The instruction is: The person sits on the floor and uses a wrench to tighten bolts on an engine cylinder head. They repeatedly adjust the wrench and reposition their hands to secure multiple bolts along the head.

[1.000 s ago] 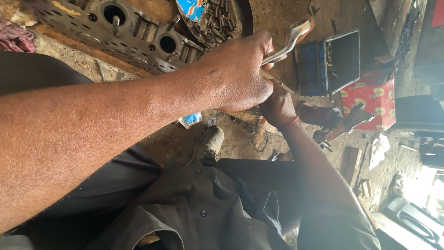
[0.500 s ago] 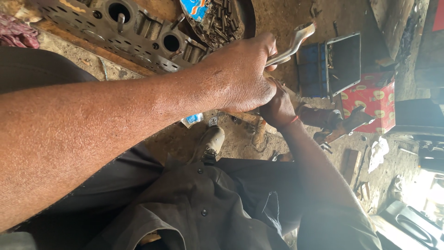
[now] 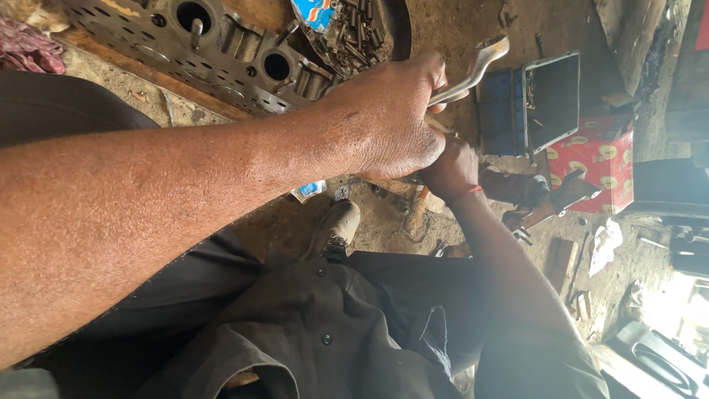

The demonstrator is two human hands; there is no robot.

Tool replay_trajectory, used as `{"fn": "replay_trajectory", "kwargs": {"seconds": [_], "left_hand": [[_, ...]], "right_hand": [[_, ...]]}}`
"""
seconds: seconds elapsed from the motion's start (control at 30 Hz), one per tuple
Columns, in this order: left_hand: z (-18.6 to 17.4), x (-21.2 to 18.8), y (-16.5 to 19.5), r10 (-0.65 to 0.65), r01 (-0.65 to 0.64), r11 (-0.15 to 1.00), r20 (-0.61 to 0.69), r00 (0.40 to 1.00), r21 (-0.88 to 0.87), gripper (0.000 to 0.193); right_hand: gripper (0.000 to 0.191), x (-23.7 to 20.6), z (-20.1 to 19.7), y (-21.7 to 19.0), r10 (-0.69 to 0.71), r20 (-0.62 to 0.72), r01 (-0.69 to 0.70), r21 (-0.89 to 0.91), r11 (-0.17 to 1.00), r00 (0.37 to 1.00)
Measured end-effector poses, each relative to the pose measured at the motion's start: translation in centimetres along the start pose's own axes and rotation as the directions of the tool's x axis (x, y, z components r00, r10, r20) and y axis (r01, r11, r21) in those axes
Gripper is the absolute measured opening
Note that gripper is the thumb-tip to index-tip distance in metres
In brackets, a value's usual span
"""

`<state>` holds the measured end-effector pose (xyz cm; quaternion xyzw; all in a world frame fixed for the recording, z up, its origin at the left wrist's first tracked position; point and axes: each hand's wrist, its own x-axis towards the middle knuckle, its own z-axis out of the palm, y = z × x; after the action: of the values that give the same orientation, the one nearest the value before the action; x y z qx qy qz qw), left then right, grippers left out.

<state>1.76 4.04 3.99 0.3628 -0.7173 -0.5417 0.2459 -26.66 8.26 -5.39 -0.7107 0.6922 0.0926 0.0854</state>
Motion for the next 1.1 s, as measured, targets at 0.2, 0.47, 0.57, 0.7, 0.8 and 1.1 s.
{"fn": "replay_trajectory", "kwargs": {"seconds": [0.2,0.47,0.57,0.7,0.8,1.1], "left_hand": [[0.1,-0.1,0.0,-0.045,0.045,0.999,0.051,0.998,0.017,0.049],[0.1,0.1,-0.2,-0.025,0.024,0.999,0.007,1.0,0.027,0.046],[0.0,0.1,-0.2,-0.017,0.017,1.0,0.004,1.0,0.025,0.047],[0.1,0.2,-0.3,-0.056,0.056,0.998,0.035,0.998,0.016,0.048],[0.2,0.4,-0.4,-0.025,0.025,0.999,0.007,1.0,0.023,0.049],[0.0,0.2,-0.2,-0.025,0.025,1.0,0.029,0.999,0.008,0.051]], "right_hand": [[0.042,0.1,0.1,0.1,-0.25,-0.117,0.267,0.169,0.949,0.961],[0.034,0.8,-0.2,0.0,-0.328,-0.131,0.306,-0.161,0.938,0.936],[0.033,1.2,-0.4,0.1,-0.417,-0.147,0.412,-0.066,0.909,0.897],[0.036,1.3,-0.3,1.1,-0.522,-0.221,0.541,0.033,0.84,0.824],[0.033,1.4,0.0,1.8,-0.454,-0.19,0.47,0.046,0.881,0.87],[0.032,3.0,-0.1,0.6,0.046,0.156,-0.001,-0.275,0.961,0.987]]}}
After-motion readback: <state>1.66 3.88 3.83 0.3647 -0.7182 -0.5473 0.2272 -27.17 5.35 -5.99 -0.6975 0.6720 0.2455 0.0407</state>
